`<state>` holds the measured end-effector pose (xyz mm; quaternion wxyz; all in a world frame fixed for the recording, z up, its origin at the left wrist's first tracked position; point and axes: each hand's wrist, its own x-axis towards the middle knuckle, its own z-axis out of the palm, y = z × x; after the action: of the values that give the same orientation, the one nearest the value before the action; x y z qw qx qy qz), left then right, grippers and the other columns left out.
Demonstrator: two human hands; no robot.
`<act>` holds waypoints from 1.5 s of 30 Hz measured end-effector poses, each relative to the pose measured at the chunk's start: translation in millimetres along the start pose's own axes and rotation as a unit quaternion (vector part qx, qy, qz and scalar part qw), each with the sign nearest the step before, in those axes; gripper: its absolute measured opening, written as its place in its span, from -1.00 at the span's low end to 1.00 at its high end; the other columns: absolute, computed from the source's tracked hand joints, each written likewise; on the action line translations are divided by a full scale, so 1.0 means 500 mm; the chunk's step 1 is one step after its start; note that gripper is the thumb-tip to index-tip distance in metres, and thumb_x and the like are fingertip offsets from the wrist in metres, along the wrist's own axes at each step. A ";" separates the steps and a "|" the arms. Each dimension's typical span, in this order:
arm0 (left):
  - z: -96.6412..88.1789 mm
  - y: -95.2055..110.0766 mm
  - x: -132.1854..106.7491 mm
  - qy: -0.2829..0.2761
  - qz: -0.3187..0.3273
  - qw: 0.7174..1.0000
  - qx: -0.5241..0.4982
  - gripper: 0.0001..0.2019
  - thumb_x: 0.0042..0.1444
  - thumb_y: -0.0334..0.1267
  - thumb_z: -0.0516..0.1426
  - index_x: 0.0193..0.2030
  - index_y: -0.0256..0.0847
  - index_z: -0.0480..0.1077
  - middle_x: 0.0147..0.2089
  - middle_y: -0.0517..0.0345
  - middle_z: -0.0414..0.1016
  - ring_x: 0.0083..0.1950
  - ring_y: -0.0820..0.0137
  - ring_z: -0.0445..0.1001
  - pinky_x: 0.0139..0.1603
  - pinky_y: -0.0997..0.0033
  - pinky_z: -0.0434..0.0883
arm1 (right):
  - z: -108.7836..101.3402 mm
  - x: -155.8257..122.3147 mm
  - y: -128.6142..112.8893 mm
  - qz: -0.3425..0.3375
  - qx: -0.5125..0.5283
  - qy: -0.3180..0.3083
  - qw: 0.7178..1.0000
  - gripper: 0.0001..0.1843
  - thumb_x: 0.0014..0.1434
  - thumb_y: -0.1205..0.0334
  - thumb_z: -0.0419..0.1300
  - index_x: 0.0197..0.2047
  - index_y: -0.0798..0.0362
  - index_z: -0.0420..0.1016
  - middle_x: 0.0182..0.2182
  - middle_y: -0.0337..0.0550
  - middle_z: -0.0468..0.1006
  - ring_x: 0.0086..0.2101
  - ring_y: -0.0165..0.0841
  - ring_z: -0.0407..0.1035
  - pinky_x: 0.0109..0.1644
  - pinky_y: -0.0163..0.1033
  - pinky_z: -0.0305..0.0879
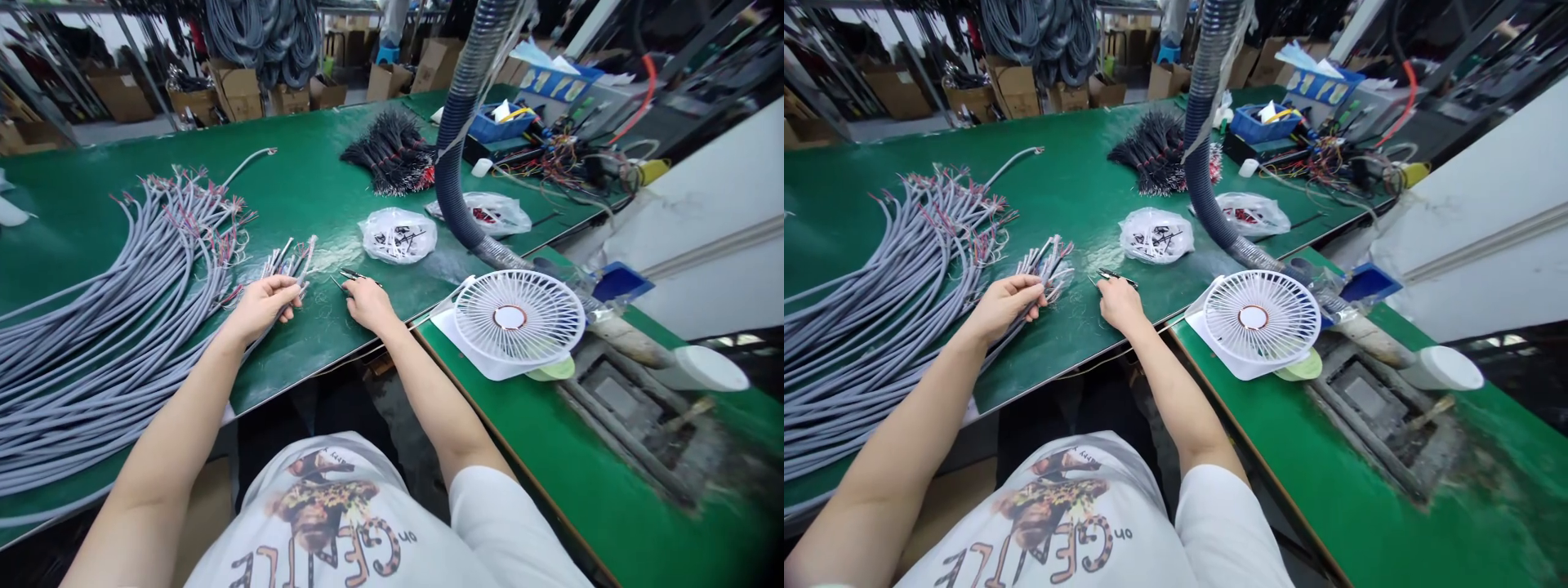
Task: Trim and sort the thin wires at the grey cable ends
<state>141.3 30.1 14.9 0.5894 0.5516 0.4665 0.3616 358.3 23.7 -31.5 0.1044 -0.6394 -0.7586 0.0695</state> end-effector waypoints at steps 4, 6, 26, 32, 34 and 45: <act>0.005 -0.023 0.004 -0.026 -0.008 0.999 -0.040 -0.68 -0.08 -0.08 0.28 -0.31 -0.31 0.42 -0.50 0.22 0.43 -0.63 0.61 0.29 -0.62 0.61 0.23 | 0.004 0.016 -0.010 0.003 0.003 0.005 1.000 -0.65 0.13 0.50 -0.05 -0.10 0.21 0.47 -0.17 0.20 0.50 -0.10 -0.10 0.33 -0.03 -0.11 0.24; 0.003 -0.035 0.005 -0.024 -0.009 0.998 -0.062 -0.67 -0.08 -0.07 0.28 -0.30 -0.32 0.43 -0.51 0.23 0.41 -0.64 0.61 0.28 -0.63 0.61 0.22 | 0.000 0.024 0.002 0.004 0.009 0.009 1.000 -0.62 0.15 0.48 -0.07 -0.03 0.22 0.44 -0.16 0.16 0.50 -0.12 -0.15 0.34 -0.03 -0.14 0.24; -0.019 -0.042 0.016 0.050 0.001 0.987 -0.150 -0.75 -0.10 -0.20 0.26 -0.34 -0.33 0.42 -0.55 0.23 0.40 -0.65 0.61 0.27 -0.66 0.63 0.19 | 0.015 0.005 -0.049 -0.026 0.155 -0.014 0.987 -0.86 0.16 0.29 0.16 -0.20 0.04 0.50 -0.36 -0.19 0.51 -0.32 -0.37 0.36 -0.20 -0.31 0.20; -0.026 -0.049 0.019 0.052 -0.010 0.983 -0.176 -0.73 -0.09 -0.18 0.27 -0.31 -0.34 0.42 -0.54 0.24 0.41 -0.65 0.61 0.27 -0.65 0.63 0.20 | -0.043 -0.012 0.030 0.037 0.137 0.065 0.988 -0.78 0.22 0.28 0.08 -0.15 0.11 0.52 -0.22 -0.03 0.54 -0.21 -0.26 0.40 -0.05 -0.19 0.24; -0.021 -0.050 0.016 0.039 -0.015 0.984 -0.175 -0.73 -0.07 -0.17 0.27 -0.31 -0.33 0.42 -0.54 0.23 0.42 -0.65 0.62 0.27 -0.65 0.63 0.22 | -0.057 -0.045 0.062 0.107 0.064 0.046 0.991 -0.78 0.22 0.28 0.08 -0.18 0.13 0.53 -0.26 0.01 0.52 -0.21 -0.20 0.40 -0.07 -0.15 0.25; -0.021 -0.064 0.018 -0.004 -0.011 0.980 -0.199 -0.70 -0.05 -0.14 0.28 -0.25 -0.31 0.44 -0.54 0.24 0.42 -0.64 0.59 0.29 -0.64 0.61 0.23 | 0.032 -0.005 -0.041 -0.058 0.198 0.040 0.978 -0.71 0.28 0.30 0.02 0.01 0.10 0.45 -0.19 -0.08 0.46 -0.15 -0.36 0.37 0.00 -0.27 0.28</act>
<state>131.3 37.4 -17.7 0.6934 0.4195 0.3884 0.4387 335.3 18.0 -42.2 0.2632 -0.5629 -0.7610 0.1864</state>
